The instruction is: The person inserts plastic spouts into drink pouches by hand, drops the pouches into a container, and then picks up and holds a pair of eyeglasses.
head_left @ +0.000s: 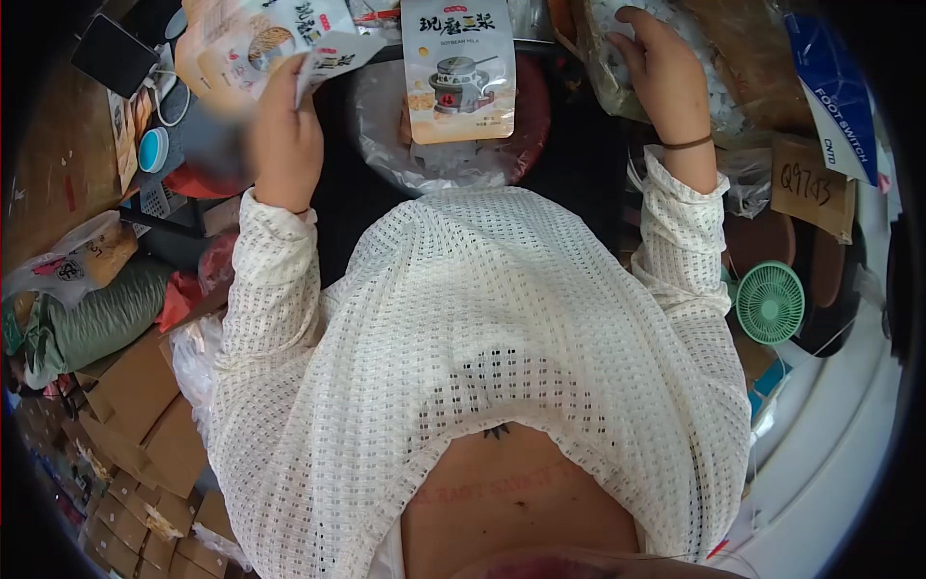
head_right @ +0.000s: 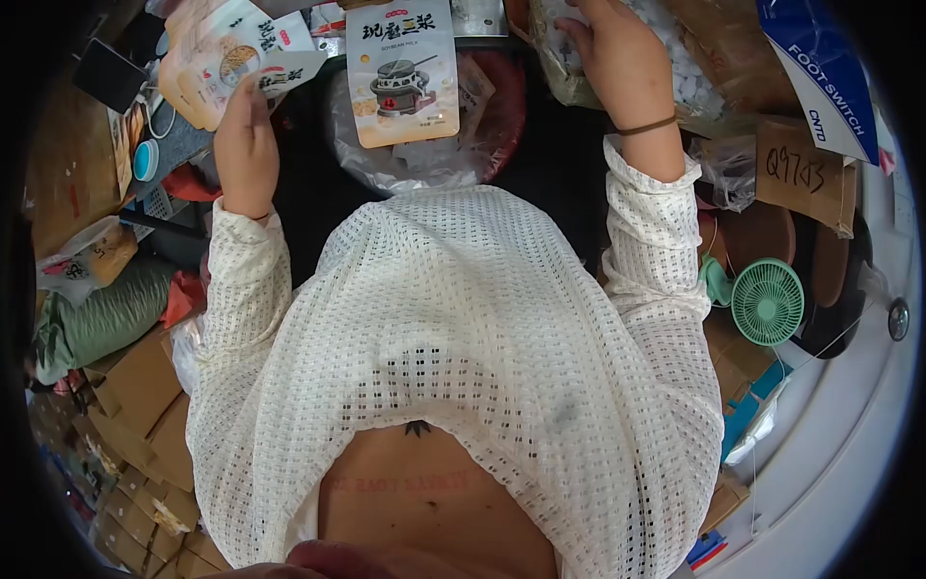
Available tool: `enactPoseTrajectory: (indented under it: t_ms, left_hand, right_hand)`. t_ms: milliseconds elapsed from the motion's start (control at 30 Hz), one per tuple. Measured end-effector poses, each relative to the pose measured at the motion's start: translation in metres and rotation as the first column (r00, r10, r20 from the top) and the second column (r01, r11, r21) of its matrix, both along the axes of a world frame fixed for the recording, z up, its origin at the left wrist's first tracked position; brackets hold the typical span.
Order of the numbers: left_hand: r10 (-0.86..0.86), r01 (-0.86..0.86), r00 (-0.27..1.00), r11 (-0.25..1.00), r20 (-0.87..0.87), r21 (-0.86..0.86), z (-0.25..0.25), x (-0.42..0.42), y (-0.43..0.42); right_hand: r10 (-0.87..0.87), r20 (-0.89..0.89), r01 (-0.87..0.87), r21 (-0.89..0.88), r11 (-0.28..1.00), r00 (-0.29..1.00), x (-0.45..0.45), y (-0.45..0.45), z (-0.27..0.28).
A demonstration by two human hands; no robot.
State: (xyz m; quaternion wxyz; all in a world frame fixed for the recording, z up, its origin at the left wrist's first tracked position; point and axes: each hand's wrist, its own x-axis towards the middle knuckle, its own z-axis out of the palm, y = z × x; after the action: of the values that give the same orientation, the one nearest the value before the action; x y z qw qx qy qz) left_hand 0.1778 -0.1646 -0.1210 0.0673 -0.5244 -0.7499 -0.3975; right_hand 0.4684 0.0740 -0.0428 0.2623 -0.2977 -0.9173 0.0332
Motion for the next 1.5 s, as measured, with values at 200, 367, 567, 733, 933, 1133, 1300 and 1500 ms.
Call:
enactPoseTrajectory:
  t_ms: [200,367,567,733,933,1133,1300,1500]
  left_hand:
    - [-0.288,0.301,0.586,0.945,0.757,0.127,0.006,0.034,0.009]
    - [-0.323,0.345,0.310,0.915,0.894,0.210,0.014,0.067,0.017]
    - [-0.272,0.499,0.401,0.866,0.875,0.040,0.015,0.075,0.023]
    - [-0.312,0.558,0.361,0.828,0.879,0.064,0.014,0.090,0.028]
    - [-0.197,0.599,0.009,0.786,0.980,0.152,0.024,0.107,0.029]
    - [-0.224,0.492,-0.081,0.839,0.971,0.234,0.014,0.083,0.052]
    - [-0.218,0.457,-0.175,0.846,0.960,0.275,0.008,0.041,0.084]
    - [-0.001,-0.055,0.934,0.988,0.357,0.145,0.001,0.037,0.057]
  right_hand:
    - [-0.033,0.019,0.032,0.049,0.998,0.999,0.010,0.014,-0.027]
    - [-0.047,-0.089,0.048,0.008,0.999,0.995,0.019,0.018,-0.028]
    - [0.021,-0.438,-0.277,-0.531,0.801,0.899,0.009,-0.022,-0.012]
    - [0.167,-0.429,-0.406,-0.559,0.723,0.888,-0.028,-0.071,0.026]
    - [0.424,-0.257,-0.493,-0.351,0.796,0.868,-0.027,-0.047,0.009]
    - [0.017,-0.382,-0.232,-0.525,0.819,0.924,0.005,-0.030,0.000]
    - [-0.124,-0.384,-0.107,-0.527,0.843,0.915,-0.001,-0.034,0.005]
    - [-0.031,-0.307,-0.088,-0.364,0.927,0.951,0.025,-0.019,-0.009]
